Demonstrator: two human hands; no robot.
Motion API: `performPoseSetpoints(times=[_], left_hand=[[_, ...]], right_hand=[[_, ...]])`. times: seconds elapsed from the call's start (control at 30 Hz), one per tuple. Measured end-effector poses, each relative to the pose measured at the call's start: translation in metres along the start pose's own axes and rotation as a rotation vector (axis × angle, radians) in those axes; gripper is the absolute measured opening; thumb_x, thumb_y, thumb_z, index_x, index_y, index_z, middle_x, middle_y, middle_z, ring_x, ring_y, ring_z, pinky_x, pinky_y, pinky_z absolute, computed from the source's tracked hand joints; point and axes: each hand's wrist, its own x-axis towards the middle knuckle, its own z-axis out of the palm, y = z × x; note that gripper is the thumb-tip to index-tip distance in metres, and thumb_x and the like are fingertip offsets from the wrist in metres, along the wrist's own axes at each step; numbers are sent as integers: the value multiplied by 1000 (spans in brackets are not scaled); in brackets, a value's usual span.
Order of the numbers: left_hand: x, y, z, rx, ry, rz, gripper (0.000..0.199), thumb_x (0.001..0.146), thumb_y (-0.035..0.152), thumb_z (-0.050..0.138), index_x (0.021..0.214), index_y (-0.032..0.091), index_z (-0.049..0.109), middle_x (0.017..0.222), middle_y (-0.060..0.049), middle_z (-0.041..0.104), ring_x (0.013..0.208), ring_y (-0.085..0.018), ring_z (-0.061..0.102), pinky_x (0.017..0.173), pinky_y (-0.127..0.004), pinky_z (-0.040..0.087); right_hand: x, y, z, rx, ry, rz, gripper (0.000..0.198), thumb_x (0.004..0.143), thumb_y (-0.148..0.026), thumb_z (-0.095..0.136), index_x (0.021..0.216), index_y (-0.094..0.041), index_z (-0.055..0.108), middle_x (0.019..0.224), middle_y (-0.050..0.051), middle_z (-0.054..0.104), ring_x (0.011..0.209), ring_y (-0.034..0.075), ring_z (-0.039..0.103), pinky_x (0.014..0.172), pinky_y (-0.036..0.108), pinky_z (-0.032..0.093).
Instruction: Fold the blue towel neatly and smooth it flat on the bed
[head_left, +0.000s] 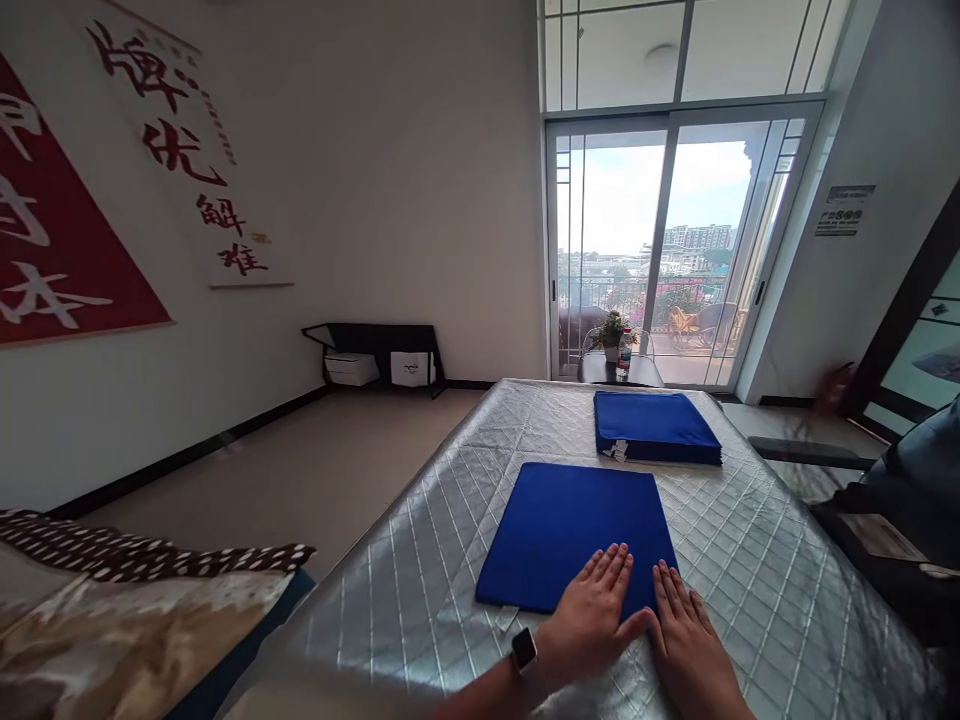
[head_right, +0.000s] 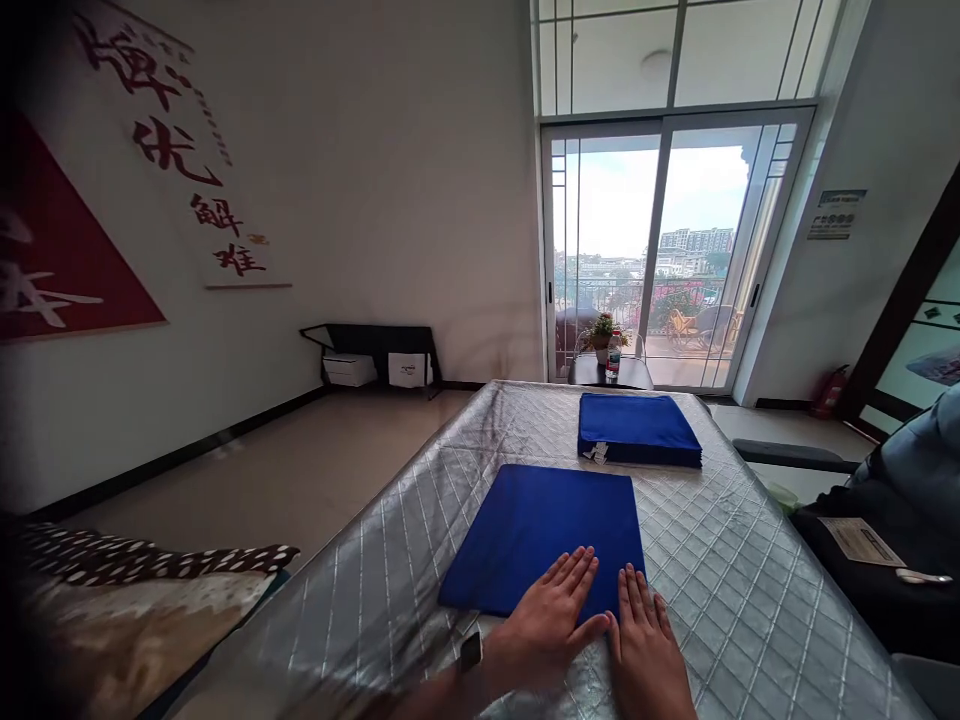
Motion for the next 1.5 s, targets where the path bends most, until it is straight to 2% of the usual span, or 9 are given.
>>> performPoseSetpoints(times=[0.1, 0.23, 0.4, 0.57, 0.67, 0.87, 1.03, 1.27, 1.5], left_hand=[[18, 19, 8, -19, -28, 49, 73, 104, 60, 17, 161, 16, 13, 168, -7, 15, 155, -19, 8, 128, -37, 12], [14, 12, 19, 15, -30, 20, 72, 104, 60, 18, 162, 18, 6, 168, -5, 11, 155, -20, 7, 128, -39, 12], [-28, -36, 11, 93, -35, -194, 70, 104, 59, 19, 161, 21, 5, 167, -4, 11, 155, -22, 13, 127, -42, 17], [-84, -95, 3, 180, 110, -520, 73, 103, 63, 23, 160, 21, 4, 167, -5, 10, 155, -27, 14, 125, -47, 21], [-102, -109, 3, 185, 111, -606, 78, 101, 65, 25, 160, 17, 5, 166, -7, 6, 155, -28, 11, 125, -48, 22], [-102, -103, 3, 140, 131, -636, 81, 100, 67, 27, 160, 16, 9, 167, -7, 5, 155, -27, 9, 126, -47, 20], [-105, -102, 2, 131, 160, -619, 84, 99, 67, 29, 161, 13, 11, 167, -9, 7, 155, -27, 10, 125, -47, 21], [-108, -103, 4, 118, 205, -586, 85, 98, 67, 34, 162, 15, 14, 167, -10, 11, 154, -28, 15, 125, -46, 23], [-108, -103, 6, 126, 223, -580, 86, 97, 69, 34, 162, 15, 15, 167, -10, 13, 154, -27, 17, 125, -44, 22]], right_hand=[[0, 3, 7, -15, -14, -5, 64, 99, -39, 22, 156, -10, 31, 165, 5, 20, 153, 23, 17, 125, 46, 19], [1, 5, 10, 0, 1, -2, 66, 100, -44, 21, 156, -10, 29, 165, 5, 17, 153, 24, 17, 125, 47, 19], [2, 6, 17, 29, 17, 16, 66, 100, -44, 22, 157, -10, 27, 165, 5, 16, 153, 23, 17, 125, 49, 19], [3, 12, 33, 82, 104, -20, 67, 100, -45, 23, 156, -11, 32, 165, 6, 21, 153, 24, 18, 125, 50, 20], [4, 15, 39, 65, 117, -32, 67, 100, -46, 22, 155, -10, 35, 164, 6, 22, 153, 24, 18, 124, 50, 22], [5, 16, 35, -13, 83, -28, 67, 100, -47, 20, 156, -12, 32, 164, 4, 19, 153, 22, 18, 124, 48, 22], [5, 14, 30, 11, 69, -4, 66, 100, -46, 21, 156, -12, 31, 165, 6, 21, 153, 22, 19, 125, 48, 19], [5, 16, 23, 5, 9, 1, 67, 99, -48, 22, 155, -14, 35, 164, 5, 24, 152, 24, 22, 124, 47, 22], [39, 9, -12, 7, 56, -56, 65, 100, -43, 20, 156, -13, 35, 165, 7, 26, 153, 22, 19, 125, 45, 20]])
